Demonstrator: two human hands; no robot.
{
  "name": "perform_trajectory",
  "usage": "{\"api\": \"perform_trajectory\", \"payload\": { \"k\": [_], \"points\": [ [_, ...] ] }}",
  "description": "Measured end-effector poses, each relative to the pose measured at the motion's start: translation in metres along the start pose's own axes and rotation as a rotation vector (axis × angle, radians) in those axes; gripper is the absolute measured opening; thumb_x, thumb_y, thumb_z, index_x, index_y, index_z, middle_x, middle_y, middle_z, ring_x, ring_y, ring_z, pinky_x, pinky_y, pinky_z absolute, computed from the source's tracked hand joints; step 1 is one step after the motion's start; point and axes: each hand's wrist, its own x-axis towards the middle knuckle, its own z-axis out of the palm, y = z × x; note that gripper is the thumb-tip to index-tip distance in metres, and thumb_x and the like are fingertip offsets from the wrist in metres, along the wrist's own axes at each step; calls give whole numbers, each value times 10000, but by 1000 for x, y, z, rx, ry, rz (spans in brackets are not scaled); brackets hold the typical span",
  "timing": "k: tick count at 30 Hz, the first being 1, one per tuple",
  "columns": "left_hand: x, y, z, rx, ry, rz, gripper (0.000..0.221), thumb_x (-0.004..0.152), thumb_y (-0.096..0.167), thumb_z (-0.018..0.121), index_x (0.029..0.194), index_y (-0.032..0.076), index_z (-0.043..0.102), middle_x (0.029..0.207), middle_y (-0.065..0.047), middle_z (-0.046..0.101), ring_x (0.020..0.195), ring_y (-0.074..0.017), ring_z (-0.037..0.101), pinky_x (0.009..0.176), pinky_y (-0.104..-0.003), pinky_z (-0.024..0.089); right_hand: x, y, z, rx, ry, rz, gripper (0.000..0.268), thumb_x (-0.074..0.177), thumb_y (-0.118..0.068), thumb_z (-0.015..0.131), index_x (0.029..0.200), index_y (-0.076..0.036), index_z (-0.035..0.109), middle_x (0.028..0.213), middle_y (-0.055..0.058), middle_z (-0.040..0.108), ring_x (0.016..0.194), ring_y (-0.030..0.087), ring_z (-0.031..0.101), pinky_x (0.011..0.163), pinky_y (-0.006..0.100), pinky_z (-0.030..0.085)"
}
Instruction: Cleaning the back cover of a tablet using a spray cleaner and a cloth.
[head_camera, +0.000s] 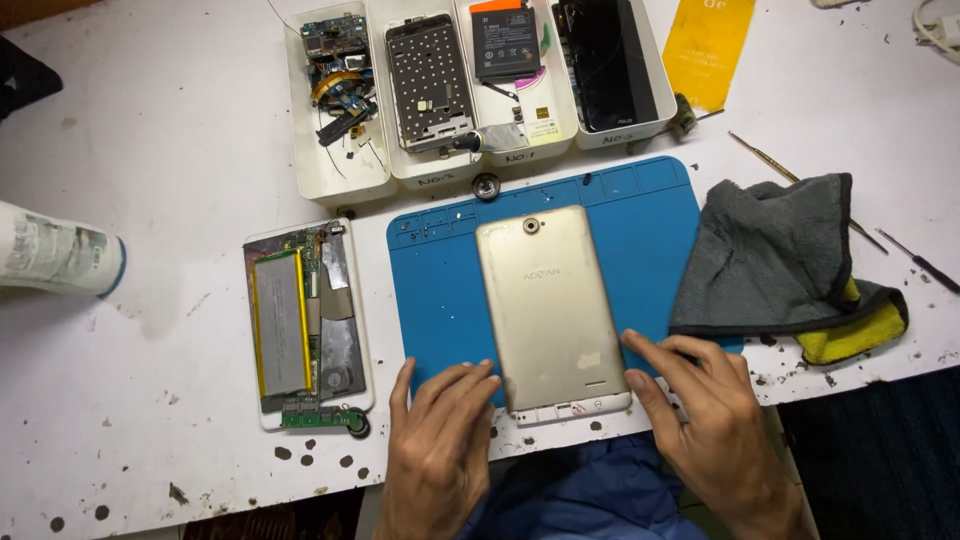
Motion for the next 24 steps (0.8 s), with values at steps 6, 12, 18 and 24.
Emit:
{"api": "perform_trajectory", "payload": {
  "k": [6,12,18,24],
  "points": [
    [-4,6,11,111,-26,18,242,938,27,609,1165,46,692,1172,-84,775,1100,-305,707,1101,-773,269,-25,0,16,-30,-44,51,539,913,-298,697,1423,-136,637,1243,59,697,1164,207,612,906,409,432],
    [-1,22,18,22,48,-231,340,884,66,666,1220,76,716,1111,-24,798,1086,-231,730,1158,-699,207,-11,-24,1,262,-270,452,725,888,-460,609,1544,-185,469,1306,36,672,1167,185,669,910,429,545],
    [-9,30,23,-115,47,-497,427,938,350,639,1289,114,698,1248,-16,782,1177,-202,701,989,-416,419,15,-27,-15,366,-464,655,810,864,-463,602,1598,-238,343,1515,-128,559,1187,110,641,882,383,532],
    [3,12,19,-68,16,-418,513,979,320,585,1415,48,581,1361,-95,699,1259,-271,641,1000,-450,488,7,-19,-4,162,-425,486,912,873,-512,580,1648,-222,196,1567,-95,507,1397,164,467,978,423,544]
  ]
}}
